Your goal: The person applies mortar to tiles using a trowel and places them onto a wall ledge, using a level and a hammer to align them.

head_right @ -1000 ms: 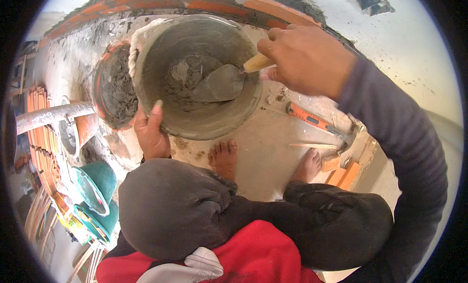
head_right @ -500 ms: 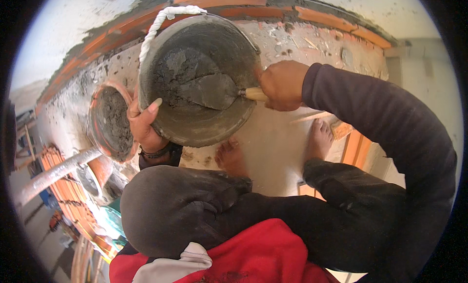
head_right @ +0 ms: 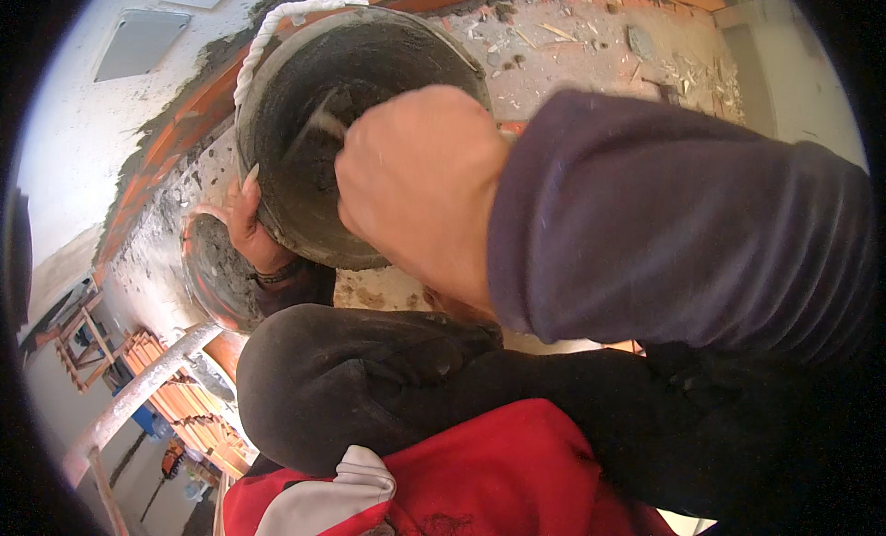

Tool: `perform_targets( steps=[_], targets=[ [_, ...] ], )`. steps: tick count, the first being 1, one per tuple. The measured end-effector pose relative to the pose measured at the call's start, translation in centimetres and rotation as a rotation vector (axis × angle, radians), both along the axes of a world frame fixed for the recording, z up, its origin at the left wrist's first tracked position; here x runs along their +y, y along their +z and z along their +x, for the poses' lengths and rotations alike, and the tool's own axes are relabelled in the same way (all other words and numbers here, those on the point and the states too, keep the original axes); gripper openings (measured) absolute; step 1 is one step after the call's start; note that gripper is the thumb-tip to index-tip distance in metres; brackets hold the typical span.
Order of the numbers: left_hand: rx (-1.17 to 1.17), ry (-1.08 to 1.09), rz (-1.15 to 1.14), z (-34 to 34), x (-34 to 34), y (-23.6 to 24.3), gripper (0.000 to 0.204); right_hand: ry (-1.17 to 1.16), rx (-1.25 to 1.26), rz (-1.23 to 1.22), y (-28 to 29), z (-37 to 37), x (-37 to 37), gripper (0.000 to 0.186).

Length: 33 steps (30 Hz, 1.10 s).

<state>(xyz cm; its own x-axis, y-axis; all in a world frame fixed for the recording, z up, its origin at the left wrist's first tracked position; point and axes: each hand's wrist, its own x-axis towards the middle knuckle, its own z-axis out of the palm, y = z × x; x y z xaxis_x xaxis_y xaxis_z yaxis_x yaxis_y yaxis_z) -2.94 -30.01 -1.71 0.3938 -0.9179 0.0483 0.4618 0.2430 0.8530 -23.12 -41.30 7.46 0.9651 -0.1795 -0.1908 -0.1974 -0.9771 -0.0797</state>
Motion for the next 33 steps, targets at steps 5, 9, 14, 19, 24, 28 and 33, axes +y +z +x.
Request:
perform_targets(
  steps=[5,9,14,19,24,28,33],
  targets=[
    [0.022,-0.036,-0.022,0.1,-0.8,-0.5,0.038,-0.048,-0.036,0.034,-1.0,-4.1,0.8,0.041],
    [-0.071,0.032,0.057,-0.4,-0.6,-1.4,0.044,-0.042,-0.064,0.022,-0.6,-4.3,-3.8,0.05],
    [-0.079,-0.05,0.035,-0.8,-1.6,-1.0,0.049,-0.114,0.091,0.109,-2.5,-4.5,-1.8,0.056],
    [-0.103,0.036,0.027,-0.6,-1.0,-1.2,0.047,-0.218,0.13,0.206,0.1,-5.7,-2.3,0.033],
    [-0.147,0.088,-0.029,-1.8,-1.7,-2.7,0.031,-0.392,0.23,0.855,-1.2,-4.1,-3.5,0.031],
    [-0.265,0.065,-0.073,-2.9,-2.3,-3.9,0.026,-0.318,0.322,0.629,-4.1,-5.8,-5.4,0.034],
    [-0.461,0.106,-0.174,-2.6,-2.5,-1.8,0.029,-0.334,0.227,0.237,-1.1,-5.9,-6.6,0.031]
  ],
)
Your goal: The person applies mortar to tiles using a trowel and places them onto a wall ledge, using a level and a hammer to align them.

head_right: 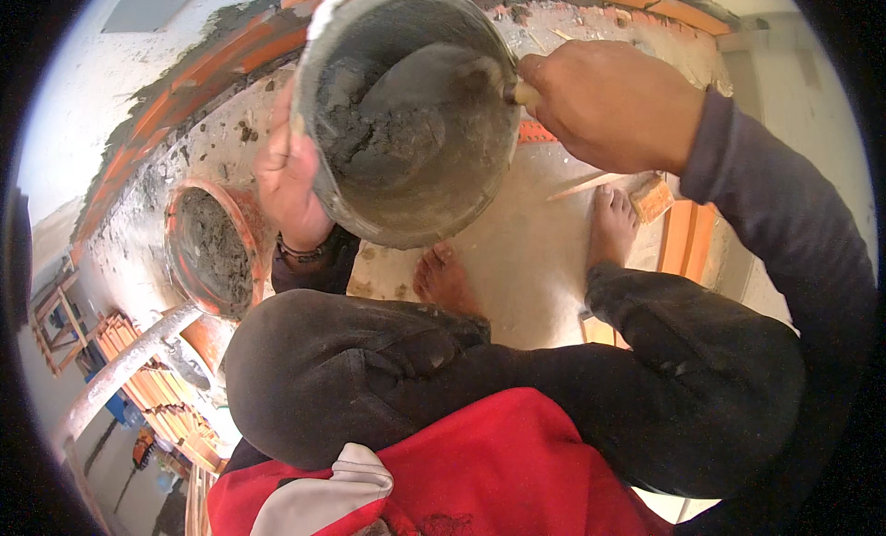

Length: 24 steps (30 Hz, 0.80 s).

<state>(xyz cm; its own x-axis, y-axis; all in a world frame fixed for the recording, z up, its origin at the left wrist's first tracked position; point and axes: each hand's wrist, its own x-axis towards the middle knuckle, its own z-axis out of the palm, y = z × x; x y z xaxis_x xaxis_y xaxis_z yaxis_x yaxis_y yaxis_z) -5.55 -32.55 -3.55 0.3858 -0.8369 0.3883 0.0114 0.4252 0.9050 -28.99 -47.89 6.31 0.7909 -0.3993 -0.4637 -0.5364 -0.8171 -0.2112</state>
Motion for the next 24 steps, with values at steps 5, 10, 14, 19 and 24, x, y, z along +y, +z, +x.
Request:
perform_targets(
  steps=[5,10,14,19,24],
  targets=[
    [-0.12,-0.055,0.035,-0.6,0.0,0.1,0.034,0.084,0.067,0.065,-3.0,0.4,-0.5,0.032],
    [-0.069,-0.024,0.057,0.2,0.9,-0.2,0.035,0.09,-0.039,0.455,-6.0,0.0,-1.2,0.037],
    [0.137,0.015,0.139,0.3,2.0,-0.9,0.033,-0.058,-0.159,0.663,-8.0,0.8,1.5,0.038],
    [0.06,-0.029,0.07,1.0,2.9,-2.5,0.05,-0.181,-0.41,0.597,-9.1,-0.9,3.6,0.029],
    [0.046,-0.045,0.076,1.5,2.9,-2.7,0.063,0.048,-0.356,-0.096,-7.9,-2.2,2.3,0.034]
  ],
)
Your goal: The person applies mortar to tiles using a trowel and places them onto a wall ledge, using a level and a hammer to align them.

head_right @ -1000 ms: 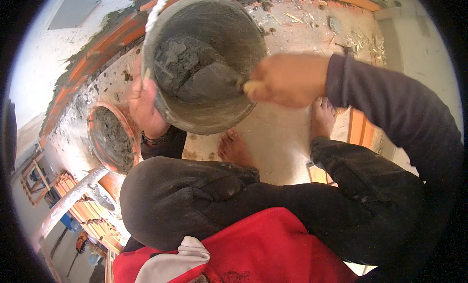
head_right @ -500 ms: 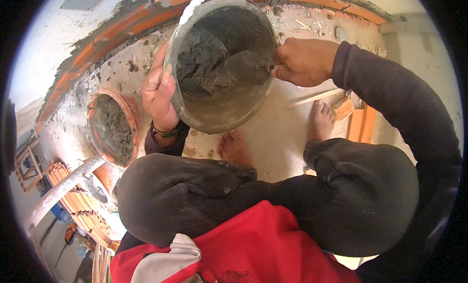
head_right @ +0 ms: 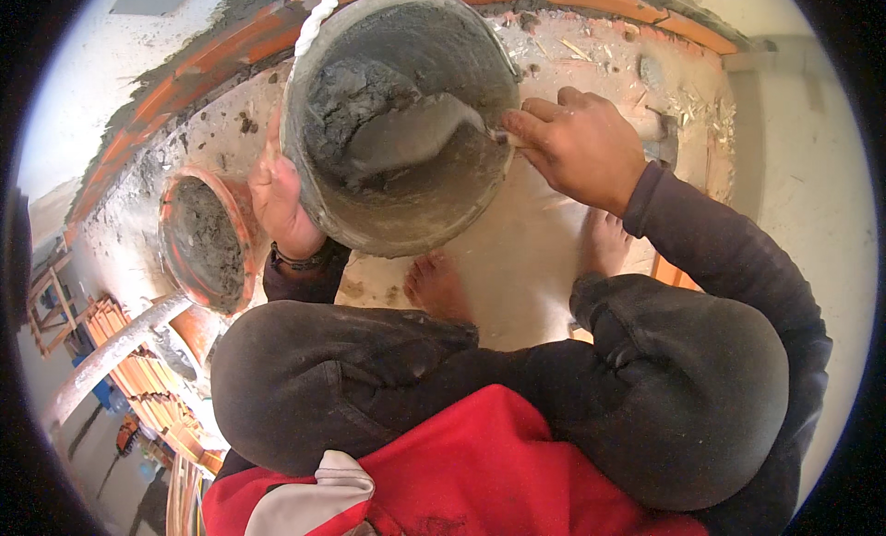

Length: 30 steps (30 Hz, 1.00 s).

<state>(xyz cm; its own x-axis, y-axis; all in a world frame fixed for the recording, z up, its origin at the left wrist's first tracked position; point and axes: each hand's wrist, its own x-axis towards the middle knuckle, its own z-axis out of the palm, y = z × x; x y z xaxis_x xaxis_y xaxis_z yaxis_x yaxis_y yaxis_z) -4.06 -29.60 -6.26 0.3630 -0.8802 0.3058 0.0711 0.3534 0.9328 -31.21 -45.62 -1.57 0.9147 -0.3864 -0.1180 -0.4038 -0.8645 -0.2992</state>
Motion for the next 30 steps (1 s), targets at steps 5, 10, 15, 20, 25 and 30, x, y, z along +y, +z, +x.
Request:
perform_targets(
  steps=[5,10,15,20,25,30],
  targets=[
    [0.009,0.011,-0.003,-1.6,-1.1,1.1,0.059,-0.015,-0.04,0.152,0.9,-1.0,-0.9,0.03],
    [-0.129,0.054,0.035,-2.4,-2.0,2.3,0.052,0.016,0.133,0.272,1.9,1.4,-0.8,0.034],
    [-0.111,0.062,-0.011,-2.6,-2.2,2.7,0.047,0.025,0.13,-0.18,4.2,1.5,-3.2,0.031],
    [-0.171,0.081,-0.008,-3.8,-3.1,2.5,0.038,0.081,0.355,-0.03,3.8,1.3,-2.6,0.036],
    [-0.237,0.103,-0.023,-3.4,-2.9,2.2,0.038,0.043,0.37,0.256,1.3,1.1,-2.6,0.041],
    [-0.23,0.098,0.021,-3.7,-3.0,2.5,0.041,0.042,0.29,0.568,-0.9,-0.4,-2.7,0.049]
  ],
)
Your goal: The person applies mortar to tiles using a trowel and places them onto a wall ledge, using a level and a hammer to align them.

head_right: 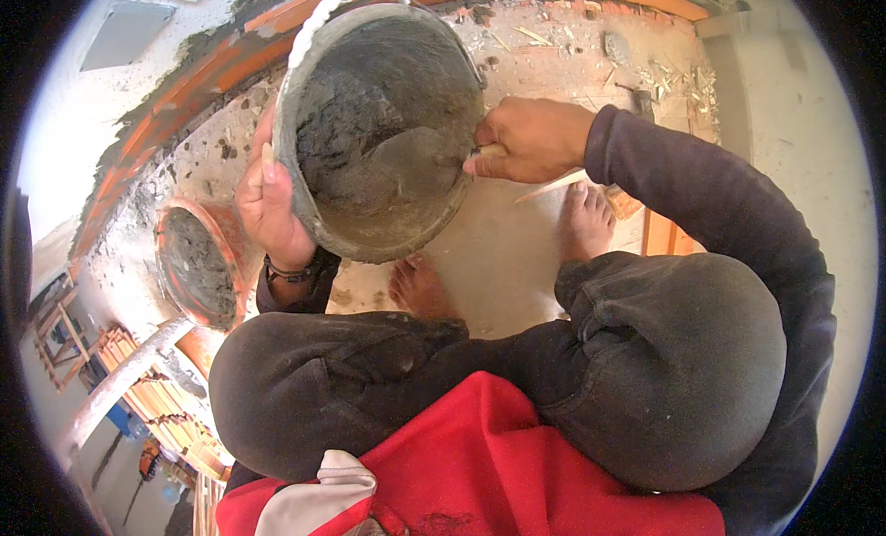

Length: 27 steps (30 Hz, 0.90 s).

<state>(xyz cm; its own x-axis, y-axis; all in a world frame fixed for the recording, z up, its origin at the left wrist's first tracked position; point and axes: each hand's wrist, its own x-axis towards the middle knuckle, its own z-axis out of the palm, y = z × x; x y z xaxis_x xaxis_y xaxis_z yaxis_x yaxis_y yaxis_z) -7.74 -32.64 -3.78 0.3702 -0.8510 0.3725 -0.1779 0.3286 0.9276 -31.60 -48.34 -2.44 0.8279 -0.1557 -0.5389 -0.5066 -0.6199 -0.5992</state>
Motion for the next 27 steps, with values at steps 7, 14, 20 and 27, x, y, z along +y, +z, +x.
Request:
perform_targets(
  steps=[7,14,20,27],
  targets=[
    [0.216,0.026,0.042,0.4,0.5,0.1,0.046,-0.14,-0.153,0.301,-2.7,-2.5,1.2,0.051],
    [0.493,-0.052,-0.002,1.0,0.5,-1.7,0.061,-0.291,-0.341,0.207,-0.9,-8.1,0.3,0.045],
    [0.603,0.01,0.127,2.7,2.7,-0.9,0.057,-0.955,-0.352,0.525,1.0,-14.5,1.0,0.017],
    [0.705,0.009,0.17,2.4,2.0,-0.3,0.054,-1.627,-0.443,0.481,0.0,-19.7,0.7,0.021]
  ],
)
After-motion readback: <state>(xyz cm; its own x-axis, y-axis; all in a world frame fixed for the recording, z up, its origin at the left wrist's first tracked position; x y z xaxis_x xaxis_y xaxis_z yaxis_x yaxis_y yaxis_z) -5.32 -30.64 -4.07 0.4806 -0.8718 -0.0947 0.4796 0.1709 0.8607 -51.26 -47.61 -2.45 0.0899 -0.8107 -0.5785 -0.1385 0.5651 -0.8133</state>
